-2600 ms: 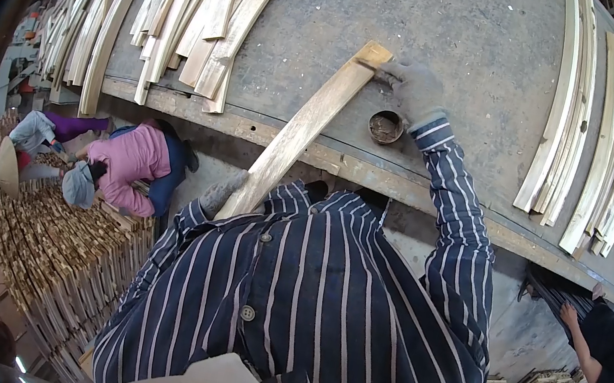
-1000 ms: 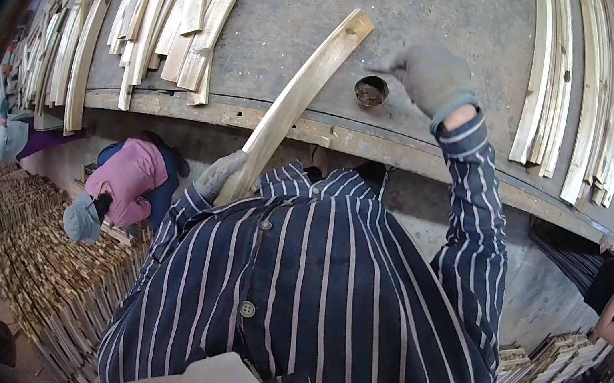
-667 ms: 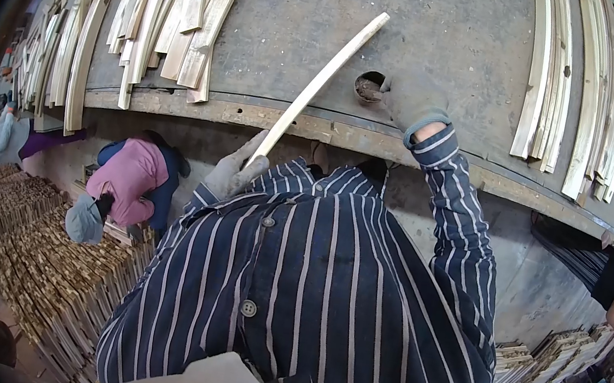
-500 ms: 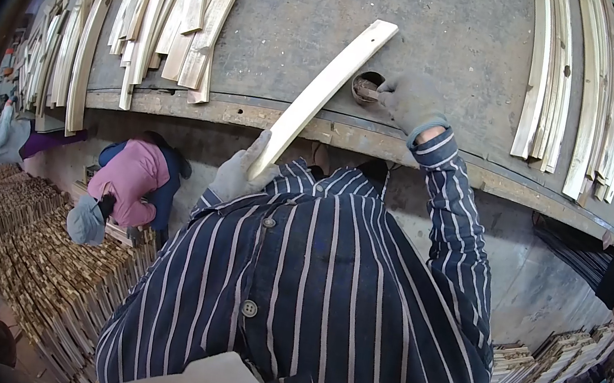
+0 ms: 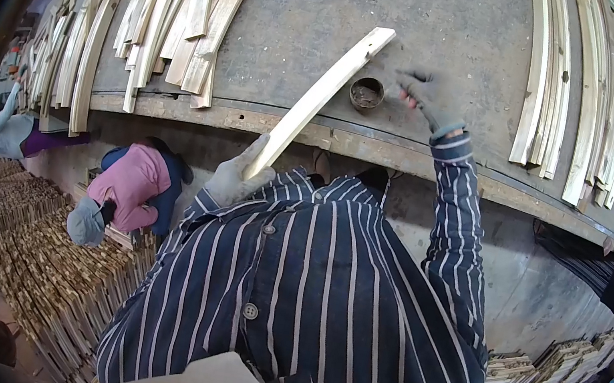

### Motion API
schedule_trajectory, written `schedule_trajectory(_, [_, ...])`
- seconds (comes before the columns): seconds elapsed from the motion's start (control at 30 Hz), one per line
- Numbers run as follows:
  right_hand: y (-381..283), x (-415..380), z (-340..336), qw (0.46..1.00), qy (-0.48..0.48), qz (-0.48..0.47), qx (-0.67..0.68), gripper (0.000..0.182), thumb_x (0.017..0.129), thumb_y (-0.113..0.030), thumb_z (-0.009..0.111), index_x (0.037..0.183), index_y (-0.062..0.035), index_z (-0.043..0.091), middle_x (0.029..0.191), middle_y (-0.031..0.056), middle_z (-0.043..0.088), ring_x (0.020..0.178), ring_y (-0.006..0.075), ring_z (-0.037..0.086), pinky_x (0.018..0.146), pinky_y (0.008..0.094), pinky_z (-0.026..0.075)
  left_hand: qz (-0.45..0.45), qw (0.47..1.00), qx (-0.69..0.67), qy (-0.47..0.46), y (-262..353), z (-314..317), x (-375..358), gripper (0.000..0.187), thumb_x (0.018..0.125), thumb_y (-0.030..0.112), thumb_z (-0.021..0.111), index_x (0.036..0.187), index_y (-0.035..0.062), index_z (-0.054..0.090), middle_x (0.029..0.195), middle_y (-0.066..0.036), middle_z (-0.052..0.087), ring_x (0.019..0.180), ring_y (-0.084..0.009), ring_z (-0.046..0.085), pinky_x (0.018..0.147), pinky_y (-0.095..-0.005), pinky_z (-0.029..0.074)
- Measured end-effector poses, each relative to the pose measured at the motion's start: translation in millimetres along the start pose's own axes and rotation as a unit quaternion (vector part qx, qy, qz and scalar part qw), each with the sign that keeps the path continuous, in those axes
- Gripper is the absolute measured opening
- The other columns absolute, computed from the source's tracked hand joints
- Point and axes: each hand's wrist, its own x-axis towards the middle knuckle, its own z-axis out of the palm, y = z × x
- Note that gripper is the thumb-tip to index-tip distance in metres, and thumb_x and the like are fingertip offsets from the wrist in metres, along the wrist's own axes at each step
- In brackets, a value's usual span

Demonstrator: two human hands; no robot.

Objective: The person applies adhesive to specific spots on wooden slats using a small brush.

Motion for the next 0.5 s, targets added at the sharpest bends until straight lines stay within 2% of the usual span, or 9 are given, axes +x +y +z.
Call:
schedule_trajectory(0.07, [14, 25, -2, 0.988, 0.107, -0.114, -0.012, 0.022, 0.085, -0.019, 0.07, 0.102, -0.0051, 0.072, 0.066, -0.0006, 0.062, 0.05, 0.0026, 0.051, 0.044, 0.0187, 0.041, -0.028, 0.999, 0.012, -0.01, 11, -9, 0, 0.075, 0.084, 0.036, 0.068, 0.147, 0.0207, 0.031, 0.117, -0.026, 0.058, 0.105, -0.0342, 0.062, 0.091, -0.0364, 0.047])
schedule_trajectory(0.1, [5, 25, 0, 0.987, 0.129, -0.084, -0.055, 0.022, 0.086, -0.024, 0.067, 0.103, -0.011, 0.072, 0.07, 0.0018, 0.066, 0.057, 0.0103, 0.06, 0.051, 0.0249, 0.047, -0.034, 0.998, 0.048, -0.013, 15, -12, -1, 0.075, 0.084, 0.037, 0.068, 0.147, 0.0216, 0.031, 0.113, -0.025, 0.059, 0.102, -0.0354, 0.063, 0.089, -0.0377, 0.048])
schedule_trajectory(0.13, [9, 31, 0, 0.986, 0.129, -0.087, -0.054, 0.022, 0.086, -0.024, 0.067, 0.103, -0.011, 0.072, 0.07, 0.0018, 0.066, 0.057, 0.0103, 0.06, 0.051, 0.0249, 0.047, -0.039, 0.996, 0.085, -0.015, 19, -16, -1, 0.075, 0.084, 0.038, 0.068, 0.147, 0.0225, 0.031, 0.11, -0.024, 0.06, 0.099, -0.0366, 0.063, 0.087, -0.0389, 0.049])
schedule_trajectory(0.2, [17, 43, 2, 0.903, 0.182, -0.259, -0.291, 0.021, 0.086, -0.023, 0.065, 0.103, -0.0147, 0.072, 0.077, 0.0066, 0.068, 0.063, 0.0184, 0.063, 0.057, 0.0292, 0.048, -0.053, 0.99, 0.129, -0.012, 32, -20, -2, 0.075, 0.084, 0.039, 0.067, 0.148, 0.0234, 0.031, 0.104, -0.023, 0.06, 0.093, -0.0373, 0.063, 0.083, -0.0404, 0.05])
schedule_trajectory(0.23, [18, 44, 2, 0.903, 0.184, -0.258, -0.29, 0.021, 0.086, -0.023, 0.065, 0.103, -0.0147, 0.072, 0.077, 0.0066, 0.068, 0.063, 0.0184, 0.063, 0.057, 0.0292, 0.048, -0.067, 0.983, 0.171, -0.012, 35, -20, -2, 0.075, 0.084, 0.04, 0.066, 0.148, 0.0243, 0.03, 0.099, -0.022, 0.06, 0.087, -0.0381, 0.063, 0.079, -0.0418, 0.051])
schedule_trajectory(0.3, [18, 45, 6, 0.887, 0.182, -0.193, -0.377, 0.02, 0.084, -0.026, 0.064, 0.102, -0.0211, 0.071, 0.085, 0.0076, 0.067, 0.074, 0.0266, 0.065, 0.065, 0.0354, 0.05, -0.057, 0.982, 0.181, 0.001, 34, -18, -4, 0.075, 0.084, 0.041, 0.066, 0.148, 0.0246, 0.03, 0.093, -0.02, 0.059, 0.082, -0.0378, 0.062, 0.076, -0.0429, 0.051])
schedule_trajectory(0.33, [17, 43, 7, 0.887, 0.184, -0.192, -0.378, 0.02, 0.084, -0.026, 0.064, 0.102, -0.0211, 0.071, 0.085, 0.0076, 0.067, 0.074, 0.0266, 0.065, 0.065, 0.0354, 0.05, -0.049, 0.981, 0.19, 0.014, 33, -17, -4, 0.075, 0.083, 0.043, 0.065, 0.148, 0.0249, 0.03, 0.088, -0.019, 0.058, 0.077, -0.0376, 0.062, 0.072, -0.0439, 0.051])
schedule_trajectory(0.43, [15, 36, 11, 0.858, 0.202, -0.19, -0.432, 0.018, 0.084, -0.028, 0.063, 0.1, -0.0228, 0.071, 0.087, 0.0056, 0.066, 0.078, 0.0276, 0.065, 0.065, 0.0375, 0.051, -0.058, 0.979, 0.195, 0.009, 32, -15, -5, 0.073, 0.084, 0.042, 0.064, 0.147, 0.0304, 0.03, 0.09, -0.02, 0.055, 0.08, -0.0398, 0.061, 0.073, -0.047, 0.05])
schedule_trajectory(0.5, [15, 32, 13, 0.845, 0.198, -0.195, -0.457, 0.019, 0.085, -0.027, 0.062, 0.102, -0.0236, 0.069, 0.088, 0.0051, 0.064, 0.08, 0.0276, 0.064, 0.065, 0.0387, 0.051, -0.059, 0.978, 0.199, 0.008, 34, -16, -4, 0.073, 0.084, 0.042, 0.064, 0.147, 0.0303, 0.029, 0.089, -0.019, 0.055, 0.079, -0.0394, 0.061, 0.072, -0.0472, 0.05])
